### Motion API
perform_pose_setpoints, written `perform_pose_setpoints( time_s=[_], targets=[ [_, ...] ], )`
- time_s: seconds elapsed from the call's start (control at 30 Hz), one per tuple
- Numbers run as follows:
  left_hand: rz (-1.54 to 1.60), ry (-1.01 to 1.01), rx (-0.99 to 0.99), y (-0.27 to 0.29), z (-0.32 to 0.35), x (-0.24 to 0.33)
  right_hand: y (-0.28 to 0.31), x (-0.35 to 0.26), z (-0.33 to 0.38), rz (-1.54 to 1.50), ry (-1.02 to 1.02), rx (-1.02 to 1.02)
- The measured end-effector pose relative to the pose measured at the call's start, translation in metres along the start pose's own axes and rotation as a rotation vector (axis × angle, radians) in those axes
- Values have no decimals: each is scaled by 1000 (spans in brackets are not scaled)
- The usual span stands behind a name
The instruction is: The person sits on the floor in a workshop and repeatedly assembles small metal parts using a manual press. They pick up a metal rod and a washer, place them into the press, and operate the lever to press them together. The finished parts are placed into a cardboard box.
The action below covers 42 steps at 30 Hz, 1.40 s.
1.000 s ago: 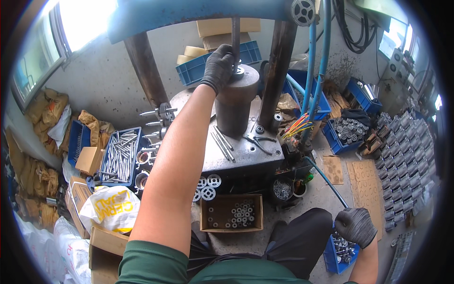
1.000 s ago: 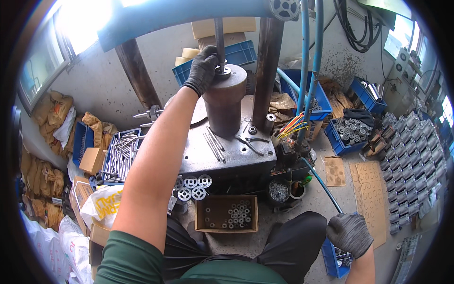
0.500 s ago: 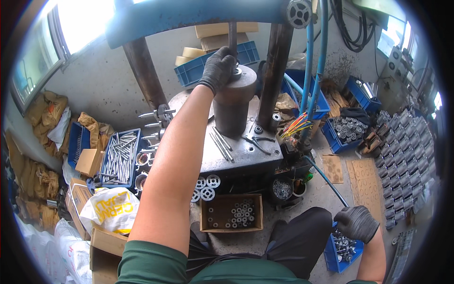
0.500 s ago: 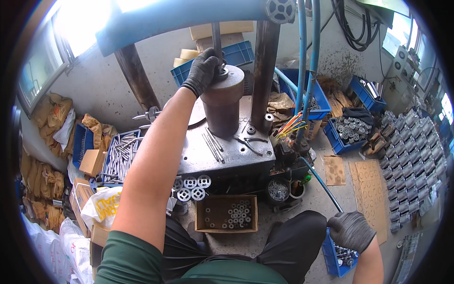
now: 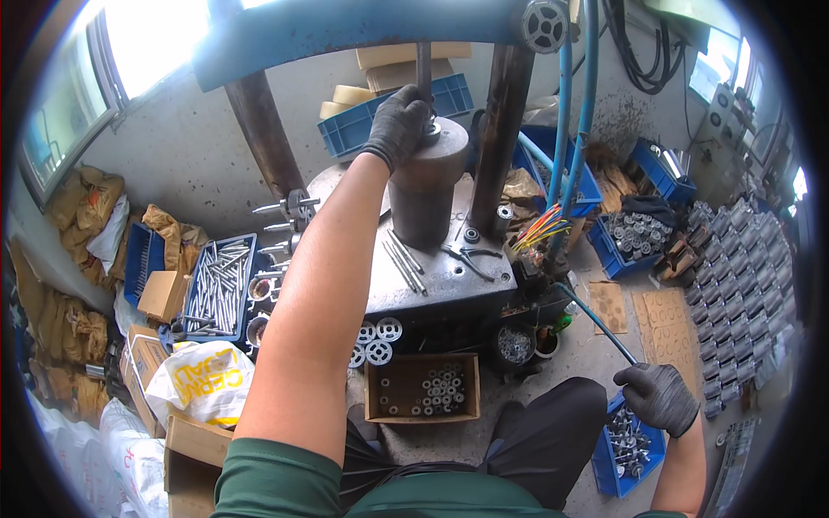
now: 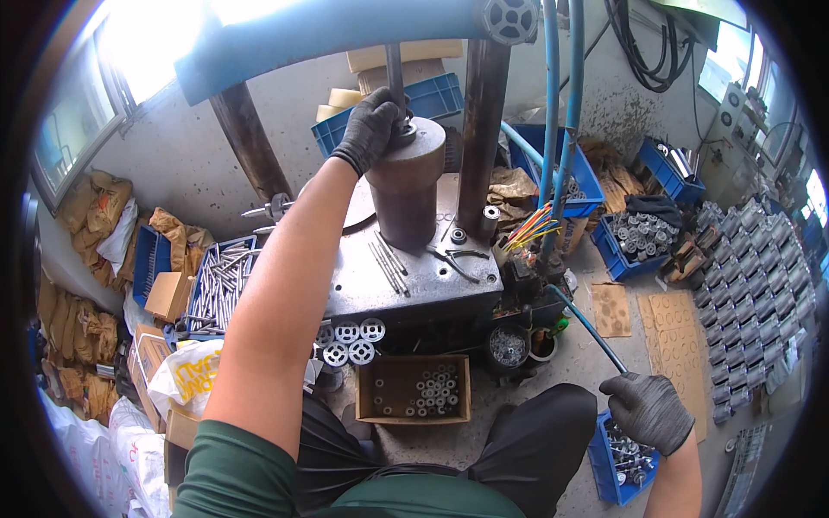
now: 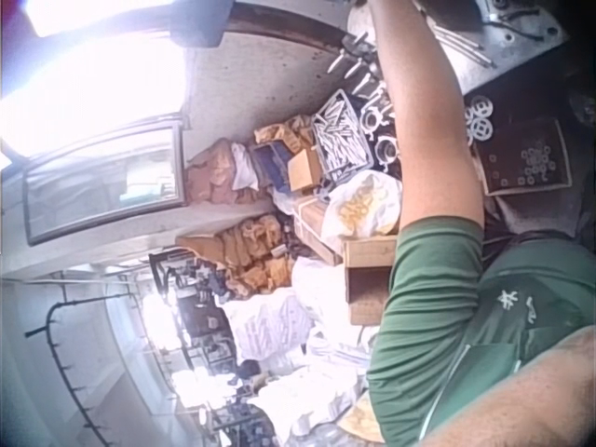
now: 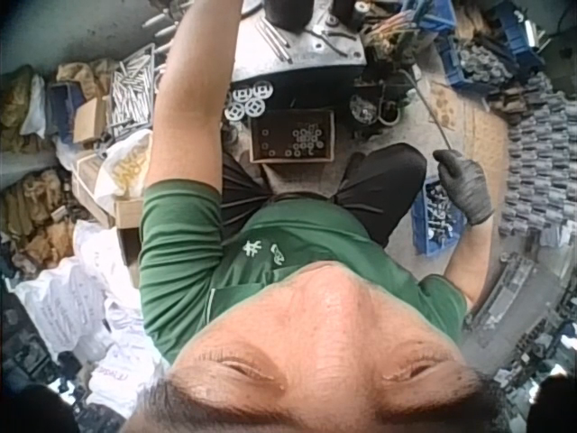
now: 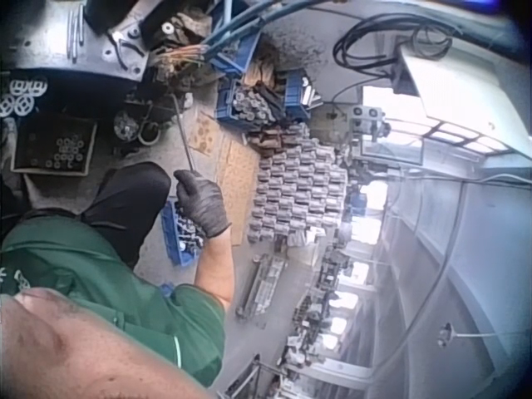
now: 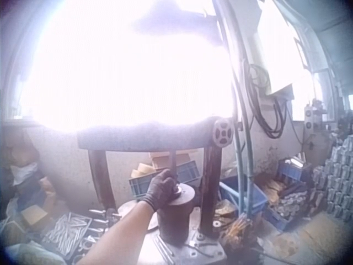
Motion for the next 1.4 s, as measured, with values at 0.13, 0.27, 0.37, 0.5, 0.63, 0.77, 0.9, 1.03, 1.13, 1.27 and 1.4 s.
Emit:
perform_pose_setpoints(
  time_s=[0.13,0.27,0.37,0.5,0.63,0.77,0.9,1.03,1.13,1.27,1.4],
  targets=[
    [5,-3,-11,0,-3,-4,-5,0,0,89,40,-200],
    [-22,11,-15,-5,-1,3,25,1,-18,8,-6,189],
    [-87,5,-21,-5,4,6,74,-10,-69,316,200,643],
    [-73,-4,-56,-5,0,0,126,21,-139,258,112,866],
    [-72,-10,-149,-16,7,13,147,39,-186,352,57,920],
    [-209,-46,-215,-19,7,5,153,45,-213,335,-112,808],
    [-915,-640,-59,-34,33,21,155,35,-211,357,-105,769],
    [-468,-915,48,-58,147,75,156,44,-190,339,-44,772],
    [18,-394,-178,-70,235,42,140,33,-182,308,-30,737],
    [661,421,-333,-93,342,-14,115,2,-127,310,171,766],
    [739,817,-184,-102,372,-78,59,-32,-57,279,350,622]
  ],
)
Point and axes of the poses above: each hand's wrist, its own z-axis away from the middle knuckle, its own y-axis out of the back of the hand, x = y × z, the point moved 5 cm from there along -z, towards the middle knuckle, and after that the axes turned 3 degrees about y, right-handed, at the moved point
